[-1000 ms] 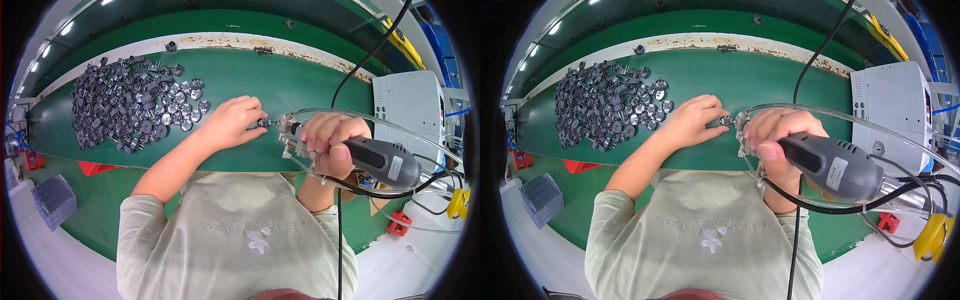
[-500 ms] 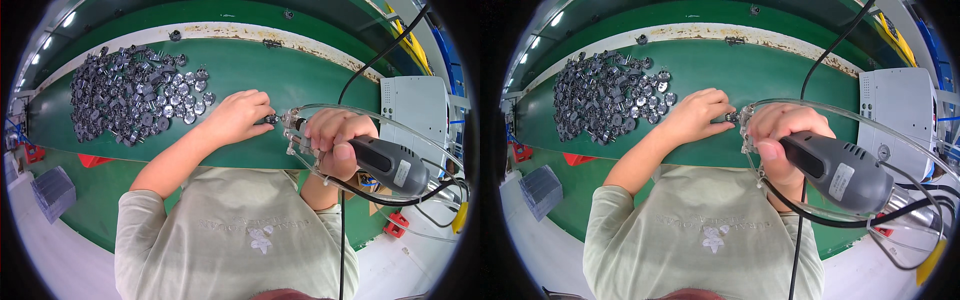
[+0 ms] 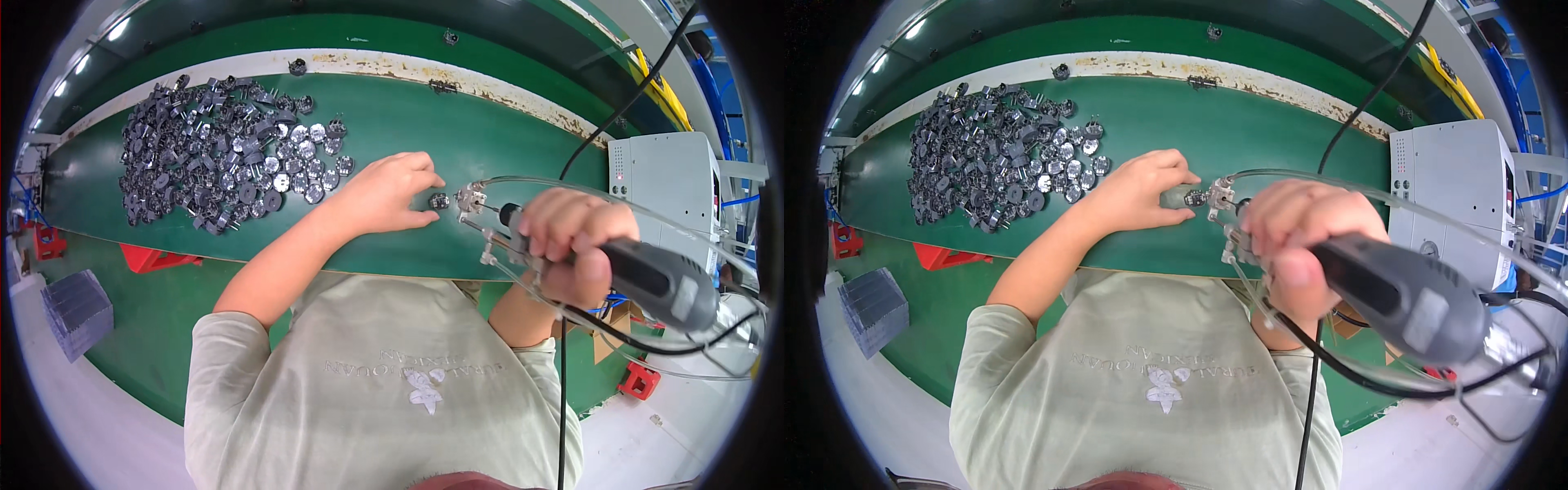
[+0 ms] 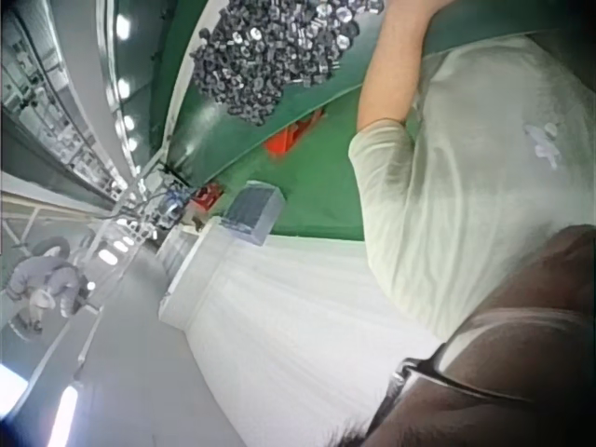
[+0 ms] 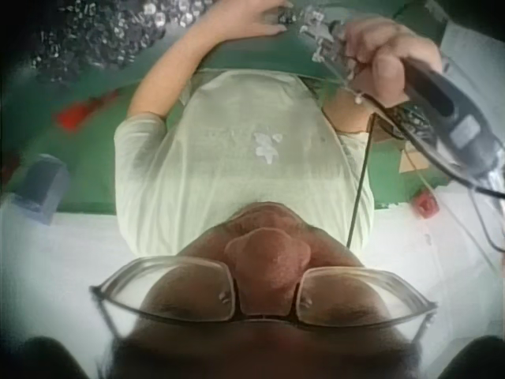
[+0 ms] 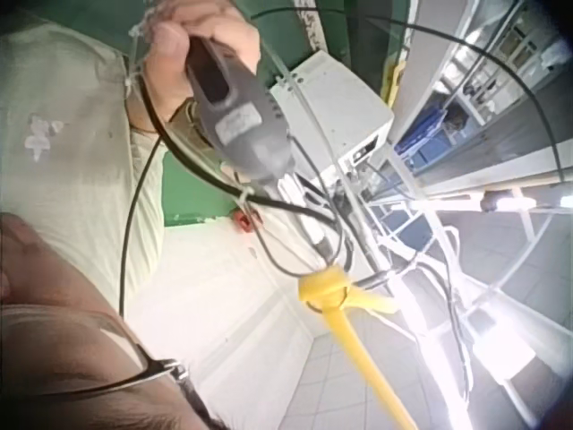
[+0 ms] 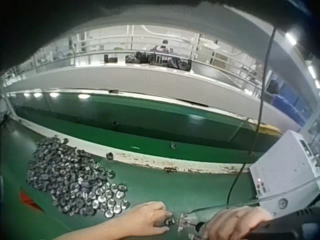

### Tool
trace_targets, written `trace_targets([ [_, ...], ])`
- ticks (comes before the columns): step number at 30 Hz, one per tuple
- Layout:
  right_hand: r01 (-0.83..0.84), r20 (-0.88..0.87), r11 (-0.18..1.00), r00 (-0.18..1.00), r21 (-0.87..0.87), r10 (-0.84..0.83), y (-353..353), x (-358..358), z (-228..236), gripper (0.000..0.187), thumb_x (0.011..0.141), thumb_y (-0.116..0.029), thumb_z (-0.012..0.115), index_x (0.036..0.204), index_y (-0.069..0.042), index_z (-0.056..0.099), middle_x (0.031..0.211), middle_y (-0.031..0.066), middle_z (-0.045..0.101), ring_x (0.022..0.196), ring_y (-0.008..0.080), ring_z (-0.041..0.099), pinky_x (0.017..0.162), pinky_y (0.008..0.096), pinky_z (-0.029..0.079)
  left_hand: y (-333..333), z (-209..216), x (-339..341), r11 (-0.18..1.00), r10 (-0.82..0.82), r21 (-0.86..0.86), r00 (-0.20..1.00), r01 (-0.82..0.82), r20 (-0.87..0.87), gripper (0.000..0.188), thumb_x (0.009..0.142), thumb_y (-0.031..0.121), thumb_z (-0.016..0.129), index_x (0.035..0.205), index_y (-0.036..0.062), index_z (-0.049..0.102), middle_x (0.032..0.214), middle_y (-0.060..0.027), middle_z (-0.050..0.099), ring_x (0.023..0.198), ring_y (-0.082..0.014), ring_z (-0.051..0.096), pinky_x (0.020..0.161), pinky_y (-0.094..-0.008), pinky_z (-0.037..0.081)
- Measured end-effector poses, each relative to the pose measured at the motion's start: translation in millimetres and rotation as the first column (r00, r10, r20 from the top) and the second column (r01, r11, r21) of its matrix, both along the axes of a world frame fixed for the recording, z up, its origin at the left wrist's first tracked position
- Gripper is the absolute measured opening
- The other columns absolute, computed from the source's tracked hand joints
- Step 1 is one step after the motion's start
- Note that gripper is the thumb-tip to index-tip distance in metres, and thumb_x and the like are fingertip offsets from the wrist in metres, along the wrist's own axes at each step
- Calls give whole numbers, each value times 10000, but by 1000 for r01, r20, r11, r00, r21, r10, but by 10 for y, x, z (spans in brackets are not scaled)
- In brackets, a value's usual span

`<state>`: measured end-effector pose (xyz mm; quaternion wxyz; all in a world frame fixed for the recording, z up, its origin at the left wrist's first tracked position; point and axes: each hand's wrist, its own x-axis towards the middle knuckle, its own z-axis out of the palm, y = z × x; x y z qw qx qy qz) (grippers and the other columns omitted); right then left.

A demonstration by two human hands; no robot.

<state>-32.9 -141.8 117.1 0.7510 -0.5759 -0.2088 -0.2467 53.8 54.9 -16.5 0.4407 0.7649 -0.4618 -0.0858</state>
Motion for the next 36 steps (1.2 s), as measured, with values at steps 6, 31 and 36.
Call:
trace_targets([
  [6,3,-75,1000,997,26,-2,63,-81,-129,304,905,-176,806,861,-53,532,639,74,579,528,204,570,557,391,545,10,18,17,999,-47,24,999,47,0,313,800,170,808,1076,37,750,1025,-101,647,973,-302,654,852,-404,541],
  [31,-68,-37,992,997,-107,64,153,54,-337,258,819,-55,802,795,-15,548,616,80,589,510,190,568,507,342,505,10,4,20,998,-62,9,997,62,38,284,798,153,795,1053,36,755,1008,-106,640,961,-313,651,835,-422,539],
  [36,-28,-140,902,990,-431,-35,243,87,-204,247,748,-63,840,785,-72,596,634,58,624,514,216,597,529,329,505,0,27,46,995,-102,6,993,102,51,217,791,139,772,987,48,750,968,-92,629,960,-314,650,846,-435,539],
])
